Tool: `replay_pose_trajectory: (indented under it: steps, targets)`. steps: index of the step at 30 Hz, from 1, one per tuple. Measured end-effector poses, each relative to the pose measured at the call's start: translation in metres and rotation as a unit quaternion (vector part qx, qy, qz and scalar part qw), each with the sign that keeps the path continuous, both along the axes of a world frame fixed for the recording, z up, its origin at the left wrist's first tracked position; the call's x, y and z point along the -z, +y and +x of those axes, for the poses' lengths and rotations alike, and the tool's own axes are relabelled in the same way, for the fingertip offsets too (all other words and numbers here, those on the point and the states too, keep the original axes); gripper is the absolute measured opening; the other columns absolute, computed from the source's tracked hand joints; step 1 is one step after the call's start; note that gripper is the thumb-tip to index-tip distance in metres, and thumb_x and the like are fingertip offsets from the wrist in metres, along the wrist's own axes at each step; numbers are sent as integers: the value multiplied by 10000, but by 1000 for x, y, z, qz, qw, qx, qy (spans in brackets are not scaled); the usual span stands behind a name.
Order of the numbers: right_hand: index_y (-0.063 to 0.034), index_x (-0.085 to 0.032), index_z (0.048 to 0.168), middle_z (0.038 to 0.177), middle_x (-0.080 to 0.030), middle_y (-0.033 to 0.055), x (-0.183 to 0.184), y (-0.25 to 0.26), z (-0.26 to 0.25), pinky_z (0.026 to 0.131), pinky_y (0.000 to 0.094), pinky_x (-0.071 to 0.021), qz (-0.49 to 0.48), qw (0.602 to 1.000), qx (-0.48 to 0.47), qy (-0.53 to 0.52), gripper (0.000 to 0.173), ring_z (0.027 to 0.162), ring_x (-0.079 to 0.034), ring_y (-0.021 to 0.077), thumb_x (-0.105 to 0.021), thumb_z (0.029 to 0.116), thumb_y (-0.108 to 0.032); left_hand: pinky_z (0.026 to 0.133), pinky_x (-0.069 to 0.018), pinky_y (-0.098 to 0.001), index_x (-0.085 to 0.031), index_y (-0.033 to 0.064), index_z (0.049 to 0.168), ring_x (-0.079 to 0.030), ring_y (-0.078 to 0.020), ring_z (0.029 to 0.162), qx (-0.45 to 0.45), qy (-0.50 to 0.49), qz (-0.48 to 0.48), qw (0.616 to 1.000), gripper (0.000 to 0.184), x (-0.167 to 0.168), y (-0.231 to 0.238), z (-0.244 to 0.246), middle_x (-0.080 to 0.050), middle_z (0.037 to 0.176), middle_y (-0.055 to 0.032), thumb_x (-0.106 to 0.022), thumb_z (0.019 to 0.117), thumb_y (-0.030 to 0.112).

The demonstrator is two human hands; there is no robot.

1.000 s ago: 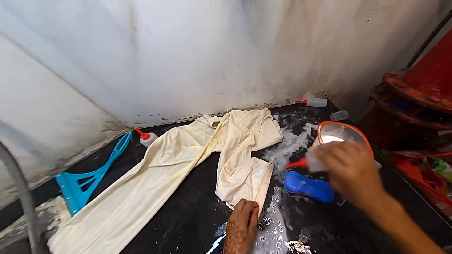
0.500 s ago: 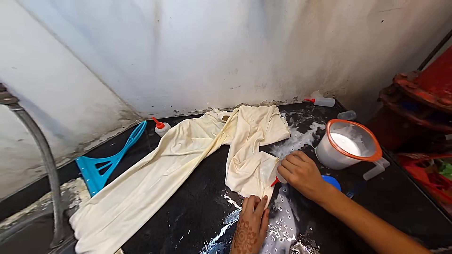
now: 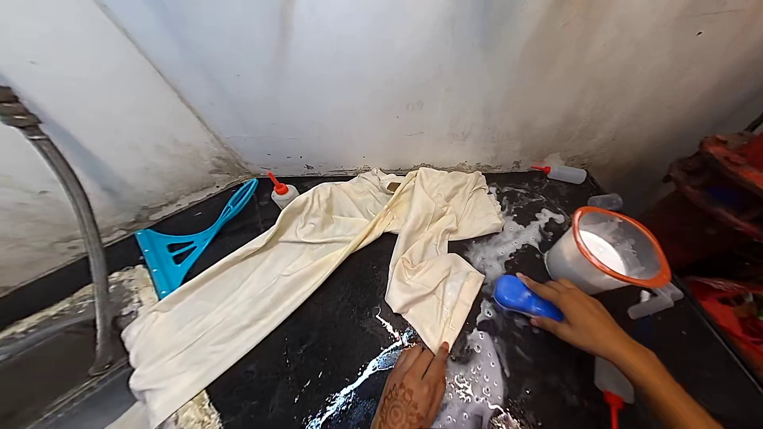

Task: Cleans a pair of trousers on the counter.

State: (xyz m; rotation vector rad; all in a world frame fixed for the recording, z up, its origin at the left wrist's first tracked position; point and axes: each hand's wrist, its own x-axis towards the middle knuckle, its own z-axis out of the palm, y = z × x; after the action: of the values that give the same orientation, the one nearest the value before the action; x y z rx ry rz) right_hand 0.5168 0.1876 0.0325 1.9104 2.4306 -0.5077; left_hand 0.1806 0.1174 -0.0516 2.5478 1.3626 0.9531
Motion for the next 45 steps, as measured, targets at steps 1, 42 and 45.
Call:
replay_pose_trajectory:
  steps: [1, 42, 45]
  targets:
    - [-389, -427, 1560, 1154, -698, 131, -2, 5, -11, 858, 559, -527, 2, 1000, -8, 8, 686, 1085, -636, 359, -681, 926, -451, 702, -577, -371, -783, 73, 1122, -682, -238, 708, 9, 1, -1, 1000, 291, -1, -1, -1, -698, 747, -59, -570, 957, 183]
    - [-193, -714, 1304, 1254, -725, 105, 41, -21, -80, 692, 530, -612, 206, 961, -79, 165, 451, 928, -755, 305, -664, 878, -332, 1038, -365, -661, -718, 26, 1079, -471, -449, 1296, 180, 212, -425, 861, 238, -74, 235, 101, -653, 1211, -202, -771, 871, 129]
    - [-182, -693, 1316, 1246, -718, 126, 45, -42, -94, 656, 489, -613, 209, 952, -115, 191, 444, 867, -746, 299, -680, 886, -293, 1033, -370, -660, -730, 44, 1053, -471, -438, 1289, 178, 223, -424, 860, 263, -74, 235, 101, -665, 1187, -178, -811, 853, 194]
